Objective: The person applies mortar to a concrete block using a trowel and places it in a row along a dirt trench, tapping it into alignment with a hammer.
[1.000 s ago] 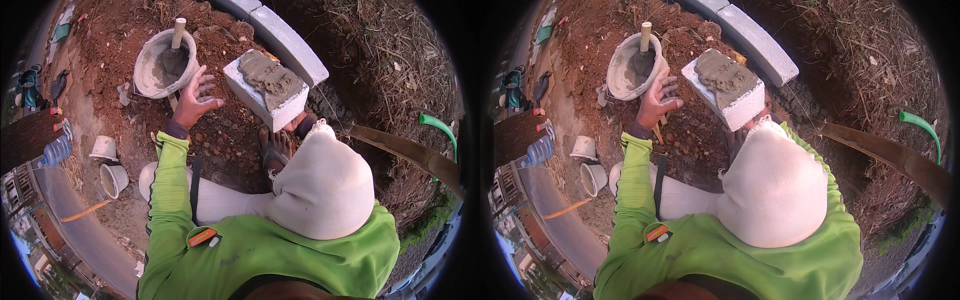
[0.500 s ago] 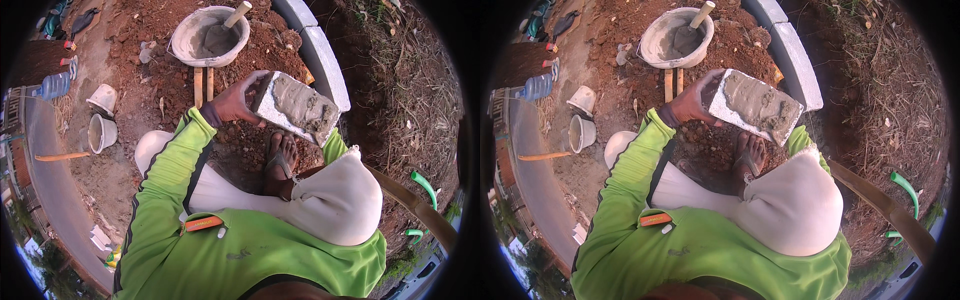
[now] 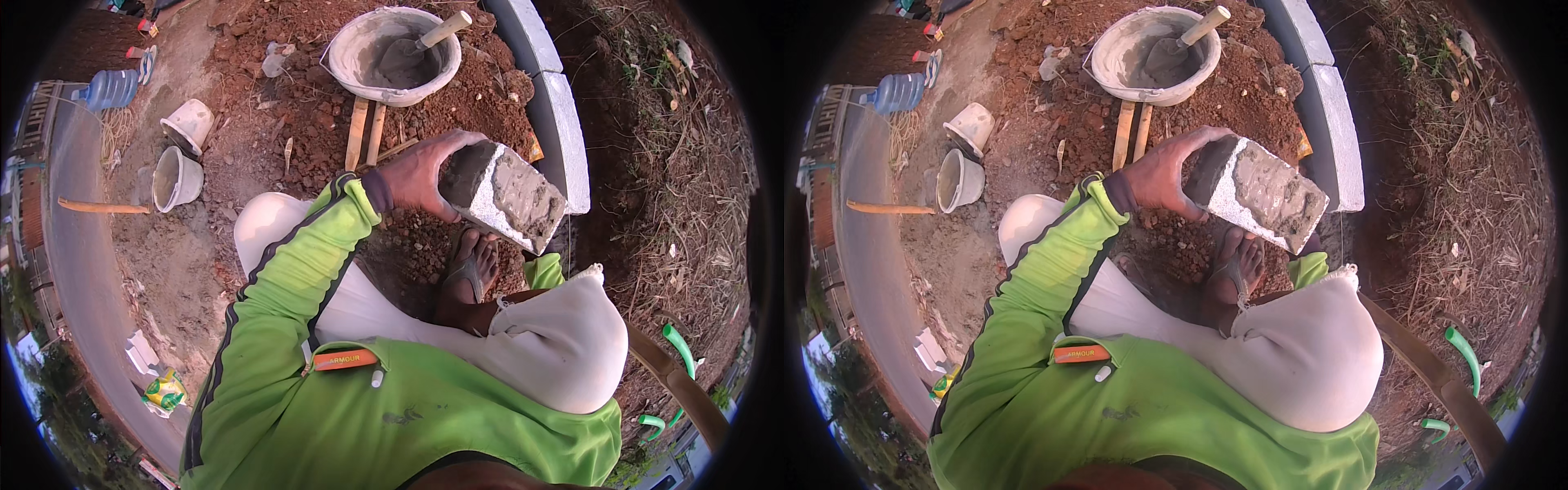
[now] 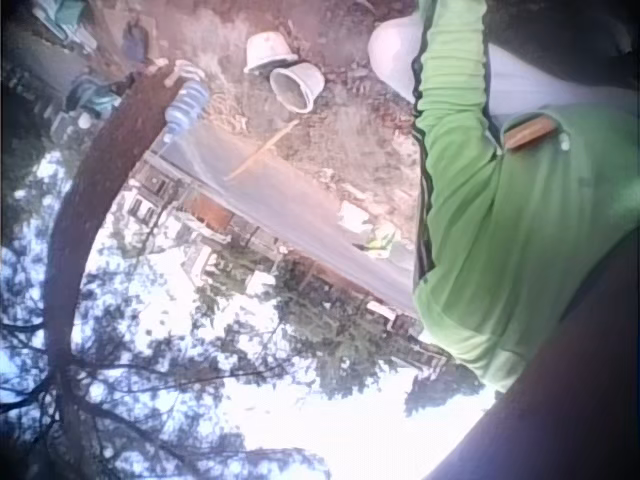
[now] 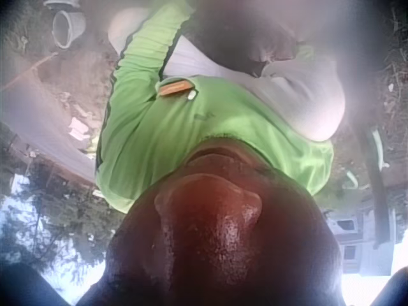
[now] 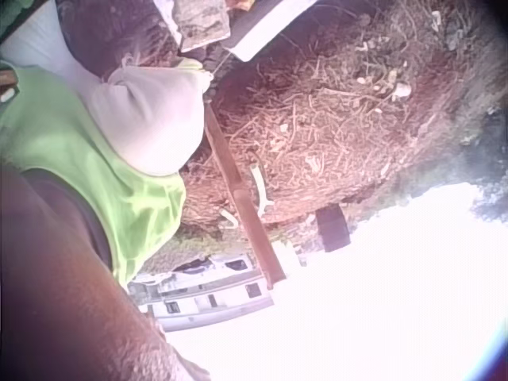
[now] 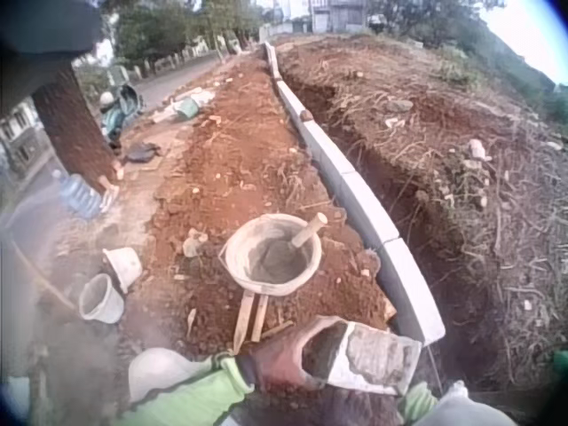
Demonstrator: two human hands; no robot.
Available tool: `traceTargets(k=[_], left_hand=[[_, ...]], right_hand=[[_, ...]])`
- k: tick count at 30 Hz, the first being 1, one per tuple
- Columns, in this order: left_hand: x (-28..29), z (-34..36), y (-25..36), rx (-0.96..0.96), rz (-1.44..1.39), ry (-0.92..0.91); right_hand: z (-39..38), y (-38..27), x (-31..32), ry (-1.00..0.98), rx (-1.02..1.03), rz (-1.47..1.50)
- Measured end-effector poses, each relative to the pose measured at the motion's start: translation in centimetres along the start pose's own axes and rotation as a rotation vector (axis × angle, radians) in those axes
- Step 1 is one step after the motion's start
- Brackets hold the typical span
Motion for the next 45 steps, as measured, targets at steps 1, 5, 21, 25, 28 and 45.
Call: traceTargets(k=[1,5,21,25,28,45], left_hand=[[0.5,-0.1,-0.8,0.024,-0.031,0.029],[1.6,-2.4,-6.4,0.302,-0.095,0.028],[1.9,-7.5,-19.4,0.651,0.128,0.302],[0.6,-8.7,-21.3,0.722,0.161,0.296],[0.1,-9.7,-23.2,0.761,0.183,0.306],[7.0,-23.1,-22.2,1.117,0.059,0.292]], right_hand=[[0.3,-0.3,-0.1,-0.031,-0.029,-0.007],[4.3,-0.8,0.1,0.103,-0.008,-0.1],[15.2,-2.9,-3.1,0.148,-0.253,-0.642],[12.8,-4.3,-3.5,0.16,-0.125,-0.655],[11.6,-5.8,-5.6,0.154,-0.079,-0.714],[15.3,-10.8,-17.4,-0.147,0.345,-0.678]])
Point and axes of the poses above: each hand's wrist, its own z-axis towards the middle knuckle, its own x-axis out of the back of the hand, y = z × x, the point moved 5 cm from there along z, towards the middle knuckle, and after that the axes turned 2 degrees about z, right-handed, at the moved point
